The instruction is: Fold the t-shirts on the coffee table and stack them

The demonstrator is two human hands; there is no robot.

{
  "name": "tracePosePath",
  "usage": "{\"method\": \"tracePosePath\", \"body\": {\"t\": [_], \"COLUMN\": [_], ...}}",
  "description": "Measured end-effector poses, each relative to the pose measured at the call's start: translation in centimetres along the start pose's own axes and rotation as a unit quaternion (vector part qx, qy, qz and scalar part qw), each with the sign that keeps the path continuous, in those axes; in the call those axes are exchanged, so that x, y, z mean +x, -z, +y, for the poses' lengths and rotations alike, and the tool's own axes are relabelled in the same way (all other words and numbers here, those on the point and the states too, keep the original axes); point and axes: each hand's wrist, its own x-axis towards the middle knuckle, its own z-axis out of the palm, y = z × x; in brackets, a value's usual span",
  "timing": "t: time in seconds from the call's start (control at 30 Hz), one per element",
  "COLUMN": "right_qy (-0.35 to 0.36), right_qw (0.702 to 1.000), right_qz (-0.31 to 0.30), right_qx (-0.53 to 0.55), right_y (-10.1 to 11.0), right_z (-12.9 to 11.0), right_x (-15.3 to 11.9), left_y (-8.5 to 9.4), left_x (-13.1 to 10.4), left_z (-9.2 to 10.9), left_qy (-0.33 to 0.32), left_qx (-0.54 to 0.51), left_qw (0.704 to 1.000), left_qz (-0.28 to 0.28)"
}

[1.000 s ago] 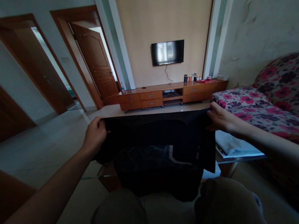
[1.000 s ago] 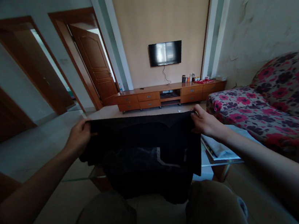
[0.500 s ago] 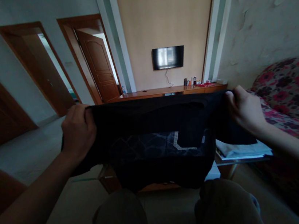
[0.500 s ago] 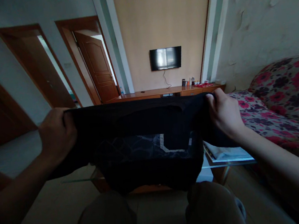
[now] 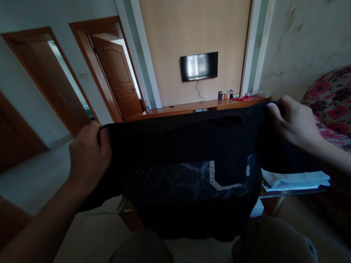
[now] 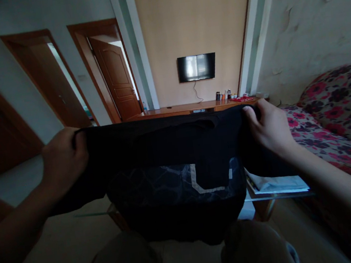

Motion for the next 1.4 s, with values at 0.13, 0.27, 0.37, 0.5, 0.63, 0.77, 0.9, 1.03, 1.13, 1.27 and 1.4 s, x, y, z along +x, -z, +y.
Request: {"method": "tracePosePath", "body": {"t": [0.13,0.27,0.37,0.5,0.63,0.77,0.9,1.03,1.13,1.27,1.4], "right_qy": [-0.019,-0.046,-0.061,-0.094,-0.139,-0.161,-0.183,-0.212,-0.196,-0.134,-0.006], "right_qw": [0.998,0.993,0.987,0.969,0.943,0.924,0.908,0.898,0.896,0.926,0.931], "right_qz": [-0.048,-0.097,-0.145,-0.219,-0.286,-0.331,-0.362,-0.378,-0.397,-0.352,-0.315], "right_qx": [-0.031,-0.046,-0.045,-0.071,-0.098,-0.108,-0.104,-0.079,-0.031,0.013,0.185], "right_y": [-5.4,-13.5,-20.2,-28.7,-35.9,-41.5,-45.7,-48.3,-48.7,-46.3,-38.9], "right_z": [0.6,2.7,4.9,7.1,8.4,9.7,10.8,11.6,12.3,11.2,3.8], "right_x": [1.2,2.6,3.5,3.9,2.5,0.2,-2.2,-4.4,-5.6,-5.1,-3.0], "left_y": [-6.1,-15.0,-22.5,-32.0,-40.3,-46.4,-50.4,-53.3,-54.5,-53.4,-49.8], "left_x": [0.3,1.0,1.3,0.5,-1.8,-5.0,-8.5,-11.9,-13.6,-13.6,-12.4], "left_z": [-0.4,-1.1,-1.6,-2.0,-2.6,-2.9,-3.0,-3.2,-3.8,-4.2,-2.7], "left_qy": [0.013,0.043,0.064,0.09,0.116,0.129,0.153,0.185,0.172,0.106,0.044], "left_qx": [-0.018,-0.056,-0.077,-0.066,-0.035,-0.015,-0.031,-0.05,-0.07,-0.078,-0.097], "left_qw": [0.999,0.995,0.992,0.985,0.975,0.963,0.953,0.941,0.927,0.935,0.939], "left_qz": [-0.048,-0.068,-0.077,-0.134,-0.188,-0.237,-0.26,-0.277,-0.326,-0.329,-0.328]}}
